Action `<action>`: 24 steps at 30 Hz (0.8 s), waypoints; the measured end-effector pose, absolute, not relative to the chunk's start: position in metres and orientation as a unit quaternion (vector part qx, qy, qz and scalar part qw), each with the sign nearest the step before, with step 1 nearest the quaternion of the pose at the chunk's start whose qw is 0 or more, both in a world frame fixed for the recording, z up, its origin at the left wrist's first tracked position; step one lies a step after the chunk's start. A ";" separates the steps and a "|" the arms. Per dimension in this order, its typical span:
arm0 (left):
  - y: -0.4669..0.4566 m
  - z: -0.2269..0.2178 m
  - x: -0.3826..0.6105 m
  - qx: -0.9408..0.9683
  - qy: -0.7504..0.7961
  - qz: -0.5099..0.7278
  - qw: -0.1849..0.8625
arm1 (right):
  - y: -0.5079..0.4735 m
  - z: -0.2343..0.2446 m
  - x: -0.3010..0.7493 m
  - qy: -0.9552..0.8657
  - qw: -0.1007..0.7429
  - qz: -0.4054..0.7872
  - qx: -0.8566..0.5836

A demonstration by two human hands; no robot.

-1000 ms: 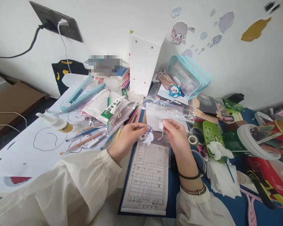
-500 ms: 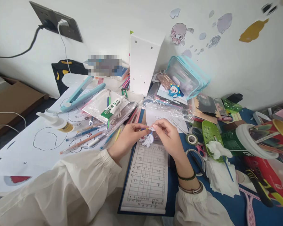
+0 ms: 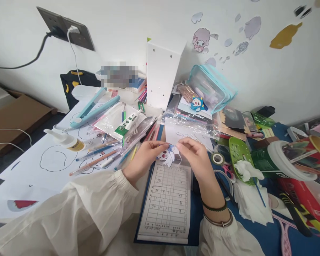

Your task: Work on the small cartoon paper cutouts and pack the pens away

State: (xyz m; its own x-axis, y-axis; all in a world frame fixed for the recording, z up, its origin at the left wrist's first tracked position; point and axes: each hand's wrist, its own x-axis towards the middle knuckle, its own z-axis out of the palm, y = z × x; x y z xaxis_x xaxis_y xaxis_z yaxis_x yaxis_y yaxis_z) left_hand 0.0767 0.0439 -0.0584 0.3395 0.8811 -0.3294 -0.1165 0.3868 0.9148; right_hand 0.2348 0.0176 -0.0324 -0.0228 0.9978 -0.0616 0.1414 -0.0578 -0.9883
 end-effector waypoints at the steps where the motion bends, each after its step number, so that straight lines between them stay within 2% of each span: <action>1: 0.044 -0.058 0.077 0.438 0.455 0.359 0.688 | 0.015 -0.030 0.231 -0.523 0.440 0.512 -0.520; 4: 0.043 -0.058 0.077 0.465 0.449 0.352 0.677 | 0.010 -0.025 0.220 -0.531 0.415 0.540 -0.504; 10: 0.042 -0.057 0.078 0.433 0.414 0.346 0.722 | 0.017 -0.037 0.223 -0.543 0.400 0.426 -0.603; 14: 0.042 -0.055 0.079 0.374 0.410 0.338 0.760 | 0.020 -0.042 0.231 -0.544 0.391 0.415 -0.616; 24: 0.043 -0.060 0.078 0.326 0.438 0.342 0.765 | 0.022 -0.049 0.233 -0.531 0.396 0.409 -0.627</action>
State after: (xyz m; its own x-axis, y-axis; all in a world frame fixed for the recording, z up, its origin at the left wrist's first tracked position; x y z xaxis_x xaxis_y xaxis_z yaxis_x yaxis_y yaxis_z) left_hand 0.0778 0.0429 -0.0603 0.3820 0.8084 -0.4478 -0.2365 0.5540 0.7982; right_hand 0.2331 0.0218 -0.0488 0.1011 0.9906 -0.0916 0.3431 -0.1212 -0.9314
